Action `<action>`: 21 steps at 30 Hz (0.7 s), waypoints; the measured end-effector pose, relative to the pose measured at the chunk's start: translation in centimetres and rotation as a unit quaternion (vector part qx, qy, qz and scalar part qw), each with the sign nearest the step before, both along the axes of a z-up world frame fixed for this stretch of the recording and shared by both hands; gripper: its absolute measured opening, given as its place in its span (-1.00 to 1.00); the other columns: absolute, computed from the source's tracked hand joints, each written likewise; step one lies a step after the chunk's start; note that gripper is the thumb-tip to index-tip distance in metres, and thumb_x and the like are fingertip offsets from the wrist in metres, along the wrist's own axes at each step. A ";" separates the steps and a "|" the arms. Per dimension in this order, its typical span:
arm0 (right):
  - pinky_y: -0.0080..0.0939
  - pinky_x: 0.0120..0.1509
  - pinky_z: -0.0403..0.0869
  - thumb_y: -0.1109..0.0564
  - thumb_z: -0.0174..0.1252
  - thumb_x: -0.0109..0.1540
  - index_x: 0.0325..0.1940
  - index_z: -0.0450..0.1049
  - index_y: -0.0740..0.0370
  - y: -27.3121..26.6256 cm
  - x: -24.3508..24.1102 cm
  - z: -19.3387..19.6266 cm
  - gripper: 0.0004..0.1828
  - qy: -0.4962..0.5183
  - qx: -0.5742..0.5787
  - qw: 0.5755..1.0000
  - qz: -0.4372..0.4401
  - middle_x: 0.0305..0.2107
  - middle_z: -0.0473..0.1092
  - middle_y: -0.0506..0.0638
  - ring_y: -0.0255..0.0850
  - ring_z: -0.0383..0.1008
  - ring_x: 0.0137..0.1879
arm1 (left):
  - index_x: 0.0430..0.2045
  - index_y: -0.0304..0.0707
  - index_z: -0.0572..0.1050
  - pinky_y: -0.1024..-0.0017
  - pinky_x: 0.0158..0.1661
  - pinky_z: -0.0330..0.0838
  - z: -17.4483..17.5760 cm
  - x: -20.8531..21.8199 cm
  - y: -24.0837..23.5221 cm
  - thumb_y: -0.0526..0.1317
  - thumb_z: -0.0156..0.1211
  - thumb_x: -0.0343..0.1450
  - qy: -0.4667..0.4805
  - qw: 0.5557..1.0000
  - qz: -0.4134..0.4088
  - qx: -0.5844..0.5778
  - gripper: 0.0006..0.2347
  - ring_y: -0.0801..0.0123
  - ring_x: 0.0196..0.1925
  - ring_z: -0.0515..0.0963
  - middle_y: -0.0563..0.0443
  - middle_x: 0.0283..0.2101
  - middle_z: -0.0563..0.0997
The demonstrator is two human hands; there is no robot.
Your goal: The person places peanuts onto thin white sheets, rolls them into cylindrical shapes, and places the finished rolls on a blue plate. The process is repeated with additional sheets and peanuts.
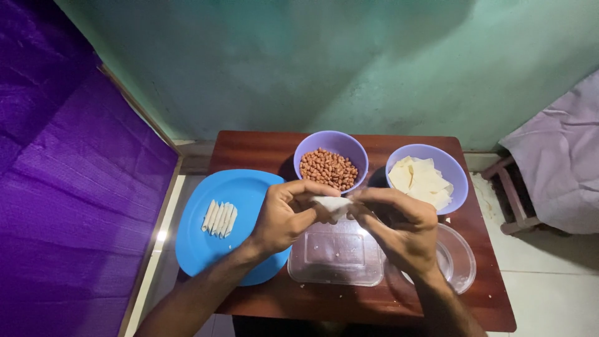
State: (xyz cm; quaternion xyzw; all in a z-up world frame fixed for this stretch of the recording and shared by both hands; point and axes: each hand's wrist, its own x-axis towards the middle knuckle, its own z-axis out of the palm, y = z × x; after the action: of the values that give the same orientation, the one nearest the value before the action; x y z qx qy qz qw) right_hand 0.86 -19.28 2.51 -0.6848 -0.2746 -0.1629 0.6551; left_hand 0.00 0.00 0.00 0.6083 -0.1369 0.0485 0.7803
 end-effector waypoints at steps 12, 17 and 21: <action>-0.30 -0.32 0.56 0.39 0.34 0.08 -0.26 0.72 0.23 -0.3 0.1 -0.4 -0.80 0.015 -0.047 0.998 -0.023 -0.50 0.64 0.07 -0.37 0.54 -0.39 | 0.00 -0.41 0.57 0.47 -0.30 0.64 1.0 -0.5 0.3 -0.43 0.37 0.31 0.018 0.999 0.015 0.044 -0.65 0.36 -0.42 0.70 -0.23 -0.45 0.73; -0.28 -0.25 0.60 0.36 0.31 0.16 -0.20 0.70 0.27 0.1 -0.2 -1.2 -0.83 0.069 -0.020 0.997 -0.025 -0.52 0.63 0.08 -0.34 0.57 -0.39 | 0.04 -0.33 0.54 0.47 -0.31 0.61 1.2 -1.0 0.4 -0.39 0.24 0.38 0.000 0.996 0.020 0.084 -0.68 0.41 -0.45 0.67 -0.13 -0.49 0.72; -0.17 -0.20 0.61 0.37 0.31 0.15 -0.14 0.68 0.30 -0.3 -0.6 -2.0 -0.79 0.105 -0.042 0.994 -0.006 -0.51 0.63 0.11 -0.31 0.57 -0.35 | -0.09 -0.23 0.61 0.46 -0.29 0.62 0.0 -2.3 0.7 -0.31 0.34 0.38 -0.034 0.980 0.061 0.188 -0.77 0.44 -0.44 0.72 -0.04 -0.51 0.74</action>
State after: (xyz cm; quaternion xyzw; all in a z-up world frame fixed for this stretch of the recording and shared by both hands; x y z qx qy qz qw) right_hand 0.22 -19.63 0.47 -0.7267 -0.2070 -0.0819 0.6499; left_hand -2.28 0.70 -0.03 0.7490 -0.1331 0.0902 0.6428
